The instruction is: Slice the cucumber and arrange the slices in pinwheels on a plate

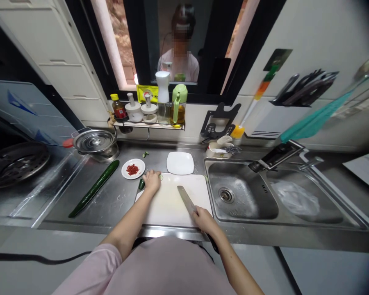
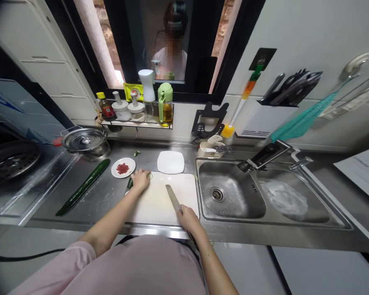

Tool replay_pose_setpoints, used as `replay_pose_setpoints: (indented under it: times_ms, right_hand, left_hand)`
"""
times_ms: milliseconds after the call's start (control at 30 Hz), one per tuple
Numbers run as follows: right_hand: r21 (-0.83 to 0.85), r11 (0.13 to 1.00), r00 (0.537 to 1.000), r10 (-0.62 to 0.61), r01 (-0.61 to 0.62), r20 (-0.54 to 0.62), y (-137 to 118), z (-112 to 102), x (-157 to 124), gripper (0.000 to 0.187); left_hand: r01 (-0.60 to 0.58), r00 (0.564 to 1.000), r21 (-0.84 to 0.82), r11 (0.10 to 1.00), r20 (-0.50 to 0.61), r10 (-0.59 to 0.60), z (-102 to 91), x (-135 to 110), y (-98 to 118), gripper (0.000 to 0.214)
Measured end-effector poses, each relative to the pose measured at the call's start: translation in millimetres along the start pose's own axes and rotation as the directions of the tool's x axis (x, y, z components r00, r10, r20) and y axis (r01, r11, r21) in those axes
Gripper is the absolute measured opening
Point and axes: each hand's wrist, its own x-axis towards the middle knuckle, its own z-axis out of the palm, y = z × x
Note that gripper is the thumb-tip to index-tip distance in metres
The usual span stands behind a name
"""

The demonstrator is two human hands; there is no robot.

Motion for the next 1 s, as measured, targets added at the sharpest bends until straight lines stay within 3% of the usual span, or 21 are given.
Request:
replay_pose_setpoints:
  times_ms: [167, 333, 500, 667, 833, 1000]
  right_hand:
    - [0.003, 1.0, 1.0, 0.001, -0.001, -0.014, 2.3, 0.1, -1.2, 0.023]
    - [0.006, 1.0, 1.0, -0.008, 0.008, -0.016, 2.9, 1.5, -0.4, 0.022]
    - [-0.009, 1.0, 1.0, -0.019, 0.019, -0.023, 3.8, 1.0, 2.7, 0.024]
    - [-0.027, 0.999, 1.0, -0.024, 0.024, -0.004, 1.9, 1.6, 6.7, 0.026]
    - [-0.114, 0.993, 0.999, -0.039, 0.037, -0.013, -1.5, 4.8, 9.8, 0.028]
    - [-0.201, 0.978, 0.998, -0.053, 0.055, 0.013, -7.7, 4.2, 9.2, 0.031]
  left_hand:
    - [-0.062, 0.998, 0.065, 0.996, 0.018, 0.061, 2.4, 8.6, -1.8, 0.032]
    - [-0.065, 0.998, 0.023, 0.998, -0.013, 0.065, 0.3, 8.7, 2.5, 0.026]
    - [0.041, 0.999, -0.171, 0.984, 0.039, -0.035, -3.7, 0.0, 9.1, 0.016]
    - [0.14, 0.982, -0.354, 0.925, 0.166, -0.085, -4.1, -14.0, 10.1, 0.015]
    - [0.149, 0.966, -0.323, 0.935, 0.248, -0.068, 0.4, -26.5, 11.0, 0.014]
    - [0.098, 0.974, -0.229, 0.968, 0.22, -0.047, 9.1, -31.0, 10.9, 0.013]
